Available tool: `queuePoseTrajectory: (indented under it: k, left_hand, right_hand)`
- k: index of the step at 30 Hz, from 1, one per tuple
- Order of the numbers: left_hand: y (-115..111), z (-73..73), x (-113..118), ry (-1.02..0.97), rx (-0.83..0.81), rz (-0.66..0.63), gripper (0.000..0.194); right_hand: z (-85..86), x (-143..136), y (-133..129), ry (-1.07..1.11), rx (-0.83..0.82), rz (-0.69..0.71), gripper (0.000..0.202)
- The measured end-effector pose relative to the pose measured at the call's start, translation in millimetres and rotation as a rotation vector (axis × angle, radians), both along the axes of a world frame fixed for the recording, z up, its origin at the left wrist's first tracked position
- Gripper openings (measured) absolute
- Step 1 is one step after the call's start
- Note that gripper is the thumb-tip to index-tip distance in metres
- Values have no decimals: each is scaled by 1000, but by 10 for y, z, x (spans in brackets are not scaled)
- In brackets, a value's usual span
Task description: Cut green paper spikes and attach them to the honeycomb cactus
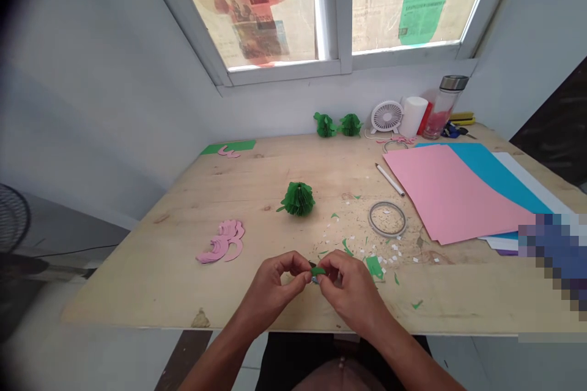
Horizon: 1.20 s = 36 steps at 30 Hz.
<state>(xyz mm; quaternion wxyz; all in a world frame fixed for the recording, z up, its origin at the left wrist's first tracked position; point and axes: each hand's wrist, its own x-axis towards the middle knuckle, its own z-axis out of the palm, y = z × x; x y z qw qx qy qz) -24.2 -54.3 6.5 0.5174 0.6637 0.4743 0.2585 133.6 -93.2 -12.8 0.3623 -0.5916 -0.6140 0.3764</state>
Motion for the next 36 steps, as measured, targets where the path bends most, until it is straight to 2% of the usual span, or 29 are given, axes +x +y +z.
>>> queuePoseTrajectory:
  k: [3, 5, 9, 11, 13, 16, 19, 25, 30, 36]
  left_hand:
    - [66, -7, -34, 24, 34, -18, 10]
    - [149, -7, -78, 31, 95, 37, 12]
    - [418, 70, -196, 115, 362, 233, 12]
    - [579, 146, -226, 194, 526, 253, 12]
    - [738, 226, -215, 262, 670, 204, 18]
    - [968, 312, -141, 375, 790, 18, 42]
    - [1194, 336, -56, 486, 803, -132, 55]
    - [1534, 285, -22, 552, 747, -311, 41]
    - [1596, 260, -89, 576, 695, -327, 31]
    - [1604, 255, -202, 578, 660, -246, 32]
  right_hand:
    - [82, 51, 75, -117, 52, 54, 10]
    - [103, 99, 159, -143, 54, 46, 9]
    - [94, 228, 370, -196, 50, -3, 12]
    - [85, 283, 467, -231, 47, -17, 13]
    - [79, 319, 545, -259, 43, -26, 13]
    - [67, 343, 630, -289, 47, -31, 15]
    - [50, 346, 696, -291, 48, -28, 16]
    - [37, 316, 821, -275, 27, -62, 15]
    - [21, 280, 921, -292, -3, -79, 15]
    - [-69, 217, 1099, -320, 15, -147, 13]
